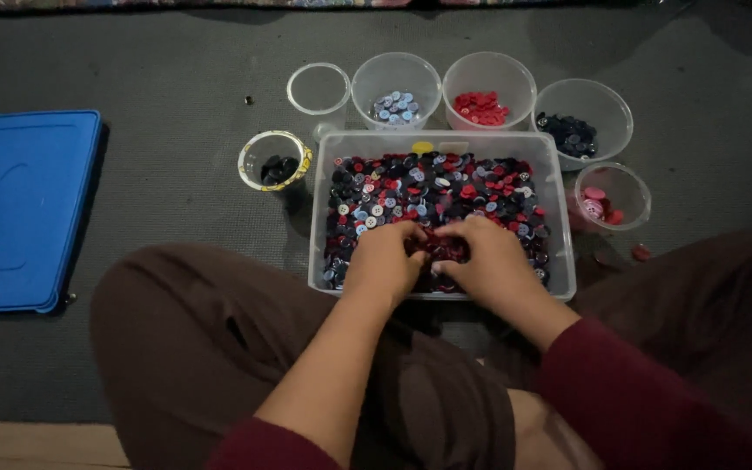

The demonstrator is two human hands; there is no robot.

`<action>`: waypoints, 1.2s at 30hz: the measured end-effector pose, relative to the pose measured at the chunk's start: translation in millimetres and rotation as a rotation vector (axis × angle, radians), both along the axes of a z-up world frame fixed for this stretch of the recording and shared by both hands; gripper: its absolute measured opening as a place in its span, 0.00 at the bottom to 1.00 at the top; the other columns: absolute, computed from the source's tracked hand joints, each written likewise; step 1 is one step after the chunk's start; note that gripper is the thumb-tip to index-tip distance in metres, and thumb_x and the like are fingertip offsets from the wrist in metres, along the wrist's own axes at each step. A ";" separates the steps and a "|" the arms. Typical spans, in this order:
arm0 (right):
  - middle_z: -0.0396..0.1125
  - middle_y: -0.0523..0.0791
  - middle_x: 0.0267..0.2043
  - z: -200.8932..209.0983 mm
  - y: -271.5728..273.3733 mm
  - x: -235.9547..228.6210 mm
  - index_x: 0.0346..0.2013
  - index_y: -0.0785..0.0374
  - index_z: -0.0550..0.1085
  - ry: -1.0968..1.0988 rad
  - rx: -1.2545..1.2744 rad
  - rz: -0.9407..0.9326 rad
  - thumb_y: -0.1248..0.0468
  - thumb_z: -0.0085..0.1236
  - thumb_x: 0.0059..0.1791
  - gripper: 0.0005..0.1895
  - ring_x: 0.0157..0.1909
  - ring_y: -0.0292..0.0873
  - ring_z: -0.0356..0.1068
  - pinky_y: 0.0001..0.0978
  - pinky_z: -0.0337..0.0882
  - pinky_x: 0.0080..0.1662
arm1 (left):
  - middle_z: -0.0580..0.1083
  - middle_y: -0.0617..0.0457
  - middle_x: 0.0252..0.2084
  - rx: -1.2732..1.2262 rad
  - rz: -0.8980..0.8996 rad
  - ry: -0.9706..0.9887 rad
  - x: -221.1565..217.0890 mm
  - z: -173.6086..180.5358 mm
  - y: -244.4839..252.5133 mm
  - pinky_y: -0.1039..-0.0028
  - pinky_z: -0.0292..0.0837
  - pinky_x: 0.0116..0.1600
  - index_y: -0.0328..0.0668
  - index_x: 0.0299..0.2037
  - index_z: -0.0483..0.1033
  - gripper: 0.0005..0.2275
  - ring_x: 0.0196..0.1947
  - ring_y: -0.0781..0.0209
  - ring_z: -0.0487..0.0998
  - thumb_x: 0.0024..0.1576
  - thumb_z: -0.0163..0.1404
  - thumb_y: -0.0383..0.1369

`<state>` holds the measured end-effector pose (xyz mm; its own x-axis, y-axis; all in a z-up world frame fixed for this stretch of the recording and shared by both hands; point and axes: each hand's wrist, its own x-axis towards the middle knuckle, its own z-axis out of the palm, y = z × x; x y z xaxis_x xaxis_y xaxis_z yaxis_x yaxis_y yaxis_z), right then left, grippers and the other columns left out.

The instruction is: Sorting various colored buttons from a large central container into smaller individual containers.

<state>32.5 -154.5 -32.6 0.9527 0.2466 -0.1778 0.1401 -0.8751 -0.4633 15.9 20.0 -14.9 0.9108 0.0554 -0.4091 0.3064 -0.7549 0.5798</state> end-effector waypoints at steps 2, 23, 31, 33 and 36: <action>0.75 0.43 0.47 3.6 -3.7 3.7 0.47 0.40 0.82 0.049 0.007 -0.091 0.54 0.72 0.41 0.20 0.55 0.51 0.74 0.42 0.71 0.55 | 0.81 0.57 0.45 -0.024 0.043 -0.017 -4.5 10.4 -1.7 0.57 0.77 0.57 0.63 0.47 0.82 0.09 0.54 0.48 0.80 0.57 0.56 0.39; 0.66 0.60 0.64 109.0 -11.1 -18.5 0.64 0.70 0.70 0.494 0.830 -0.599 0.60 0.43 0.58 0.23 0.65 0.58 0.67 0.52 0.73 0.56 | 0.82 0.46 0.49 -0.343 0.320 -0.259 -10.9 30.2 -1.8 0.54 0.74 0.60 0.56 0.50 0.85 0.10 0.57 0.40 0.78 0.63 0.50 0.36; 0.62 0.55 0.70 129.3 -9.4 -21.5 0.72 0.58 0.62 0.654 0.834 -0.616 0.55 0.29 0.59 0.28 0.72 0.61 0.60 0.58 0.65 0.64 | 0.83 0.53 0.45 -0.389 0.340 -0.232 -9.4 28.3 -1.6 0.59 0.75 0.59 0.58 0.50 0.84 0.11 0.55 0.48 0.80 0.62 0.49 0.35; 0.66 0.54 0.67 127.4 -9.7 -20.4 0.68 0.57 0.68 0.635 0.811 -0.670 0.55 0.34 0.59 0.25 0.68 0.59 0.64 0.56 0.71 0.58 | 0.84 0.55 0.43 -0.414 0.361 -0.196 -9.6 28.7 -0.1 0.62 0.76 0.57 0.56 0.49 0.82 0.10 0.53 0.52 0.82 0.60 0.52 0.38; 0.61 0.55 0.68 123.7 -8.1 -25.4 0.65 0.65 0.68 0.493 0.863 -0.721 0.58 0.47 0.56 0.24 0.68 0.59 0.64 0.54 0.73 0.57 | 0.84 0.60 0.40 -0.402 0.382 -0.162 -9.8 31.4 -0.2 0.65 0.76 0.55 0.63 0.45 0.83 0.09 0.51 0.56 0.82 0.57 0.53 0.42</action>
